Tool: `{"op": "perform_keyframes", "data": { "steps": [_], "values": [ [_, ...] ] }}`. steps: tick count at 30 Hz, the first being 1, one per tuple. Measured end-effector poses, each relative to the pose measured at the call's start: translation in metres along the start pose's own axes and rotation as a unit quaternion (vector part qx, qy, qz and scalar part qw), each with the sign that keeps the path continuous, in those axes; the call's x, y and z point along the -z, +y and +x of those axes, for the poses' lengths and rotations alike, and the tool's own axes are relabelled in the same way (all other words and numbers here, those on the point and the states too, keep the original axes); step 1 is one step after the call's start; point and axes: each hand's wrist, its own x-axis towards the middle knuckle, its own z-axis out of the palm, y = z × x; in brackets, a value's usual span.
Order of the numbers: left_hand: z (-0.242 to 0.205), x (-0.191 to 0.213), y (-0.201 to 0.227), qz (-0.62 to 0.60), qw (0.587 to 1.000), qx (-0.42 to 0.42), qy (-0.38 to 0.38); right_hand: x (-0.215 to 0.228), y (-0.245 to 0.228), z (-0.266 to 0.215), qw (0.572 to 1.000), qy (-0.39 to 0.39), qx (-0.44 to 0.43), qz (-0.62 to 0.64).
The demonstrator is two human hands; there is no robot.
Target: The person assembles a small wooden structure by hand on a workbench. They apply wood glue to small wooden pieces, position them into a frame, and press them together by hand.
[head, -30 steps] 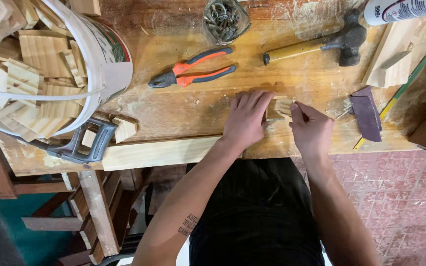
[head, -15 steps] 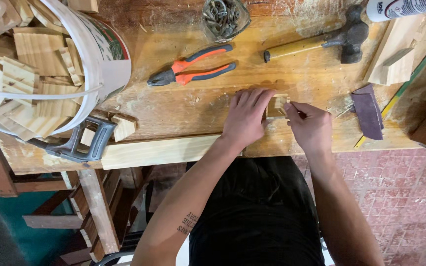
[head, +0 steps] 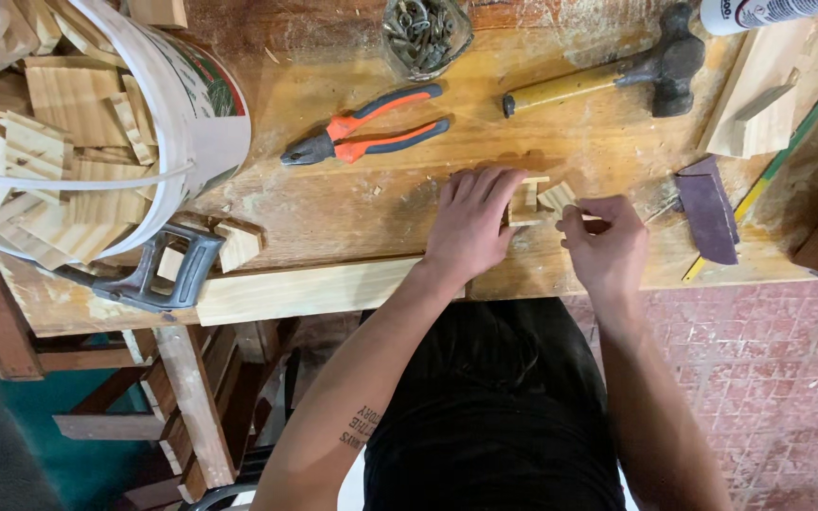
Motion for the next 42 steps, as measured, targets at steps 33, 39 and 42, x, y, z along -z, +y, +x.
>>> {"op": "perform_keyframes", "data": {
  "steps": [33,39,42],
  "values": [
    [0.001,0.009,0.003,0.016,1.0,-0.009,0.0,-0.018,0.032,0.009,0.99,-0.08,0.05,0.102],
    [0.0,0.004,0.0,0.013,1.0,-0.012,0.004,-0.012,-0.002,0.005,0.992,-0.087,0.031,0.086],
    [0.001,0.004,0.0,0.027,1.0,-0.009,0.002,-0.01,-0.001,0.007,0.992,-0.099,0.016,0.075]
  ]
}}
